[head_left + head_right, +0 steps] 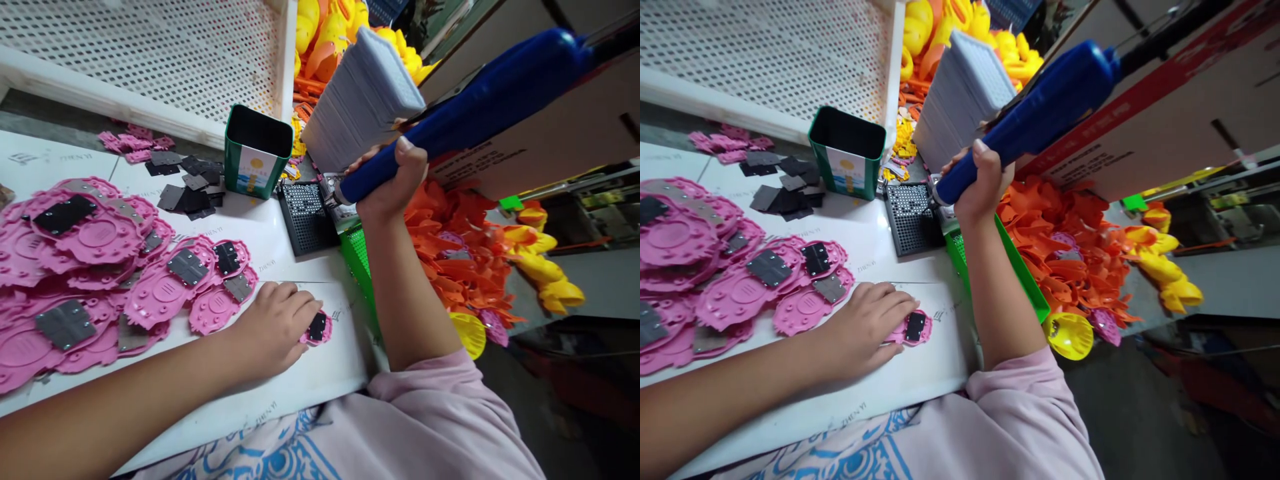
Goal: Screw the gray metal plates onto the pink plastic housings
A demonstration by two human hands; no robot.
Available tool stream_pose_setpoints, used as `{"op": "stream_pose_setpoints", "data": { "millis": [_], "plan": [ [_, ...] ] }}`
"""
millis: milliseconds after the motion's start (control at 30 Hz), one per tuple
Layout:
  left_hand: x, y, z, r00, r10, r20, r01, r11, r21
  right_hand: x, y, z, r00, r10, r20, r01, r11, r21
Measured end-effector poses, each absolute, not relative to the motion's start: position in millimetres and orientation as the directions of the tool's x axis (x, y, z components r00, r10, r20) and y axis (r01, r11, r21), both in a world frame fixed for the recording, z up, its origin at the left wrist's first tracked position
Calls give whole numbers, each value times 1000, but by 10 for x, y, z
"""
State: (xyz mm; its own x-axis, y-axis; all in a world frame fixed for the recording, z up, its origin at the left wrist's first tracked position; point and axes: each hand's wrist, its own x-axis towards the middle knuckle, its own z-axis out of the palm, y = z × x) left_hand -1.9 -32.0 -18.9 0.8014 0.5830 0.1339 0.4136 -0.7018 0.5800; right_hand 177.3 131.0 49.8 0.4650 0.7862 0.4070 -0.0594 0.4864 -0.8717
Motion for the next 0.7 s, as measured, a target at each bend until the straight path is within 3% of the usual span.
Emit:
{"op": "stream_pose_setpoints", "data": {
  "millis": [267, 467, 567, 700],
  "plan": [
    [-17, -307, -55, 768, 641, 10, 535, -649, 541, 1827, 1193, 696, 509, 771, 382, -96, 491, -866],
    [-6, -294, -49, 762, 647, 23, 530, -644, 552, 1869, 372, 948, 451, 823, 345, -106, 433, -895],
    [9, -291, -58, 765, 644, 30, 529, -654, 541, 1883, -66, 931, 289, 939, 188, -184, 247, -951],
    [22, -283, -61, 772, 635, 22, 529, -662, 532, 1905, -336, 805, 171, 967, 187, -204, 221, -954]
  ]
}}
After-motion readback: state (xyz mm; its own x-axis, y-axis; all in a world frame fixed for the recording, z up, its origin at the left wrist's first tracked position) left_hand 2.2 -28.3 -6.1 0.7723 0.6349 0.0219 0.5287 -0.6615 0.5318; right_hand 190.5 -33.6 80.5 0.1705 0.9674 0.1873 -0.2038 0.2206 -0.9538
